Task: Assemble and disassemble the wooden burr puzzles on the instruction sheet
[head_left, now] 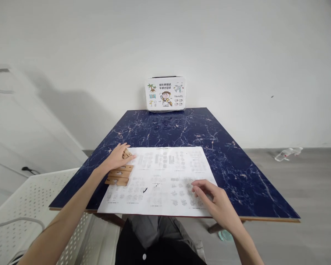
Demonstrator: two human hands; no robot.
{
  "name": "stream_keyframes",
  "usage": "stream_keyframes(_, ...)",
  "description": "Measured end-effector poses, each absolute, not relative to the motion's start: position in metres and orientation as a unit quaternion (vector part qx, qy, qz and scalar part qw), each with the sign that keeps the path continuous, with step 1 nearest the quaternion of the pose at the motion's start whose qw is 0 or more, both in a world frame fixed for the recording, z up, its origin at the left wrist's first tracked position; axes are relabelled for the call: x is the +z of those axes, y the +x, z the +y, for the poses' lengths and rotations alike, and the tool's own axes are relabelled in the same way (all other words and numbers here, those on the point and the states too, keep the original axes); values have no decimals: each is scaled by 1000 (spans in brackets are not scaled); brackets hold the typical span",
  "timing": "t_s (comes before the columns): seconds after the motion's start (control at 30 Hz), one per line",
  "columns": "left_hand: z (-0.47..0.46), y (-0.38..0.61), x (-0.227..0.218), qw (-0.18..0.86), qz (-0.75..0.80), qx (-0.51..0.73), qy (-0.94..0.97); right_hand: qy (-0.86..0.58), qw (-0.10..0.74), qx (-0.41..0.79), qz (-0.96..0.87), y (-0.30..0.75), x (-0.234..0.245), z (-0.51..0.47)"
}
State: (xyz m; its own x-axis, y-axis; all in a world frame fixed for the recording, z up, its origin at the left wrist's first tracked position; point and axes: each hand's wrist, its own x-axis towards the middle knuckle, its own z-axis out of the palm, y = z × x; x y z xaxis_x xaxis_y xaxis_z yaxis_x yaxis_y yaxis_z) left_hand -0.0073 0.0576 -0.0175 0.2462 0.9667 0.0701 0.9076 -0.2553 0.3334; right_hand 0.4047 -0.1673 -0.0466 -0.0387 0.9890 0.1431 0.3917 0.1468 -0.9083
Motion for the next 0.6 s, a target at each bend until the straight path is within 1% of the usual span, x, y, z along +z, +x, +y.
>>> stream_keyframes(0.23,50,-20,-14,111,606,170,769,-554,419,360,-623,404,-45,-168)
stream_keyframes(0.6,46,-17,-10,140,598,255,747,-549,418,367,-625,405,-44,-168)
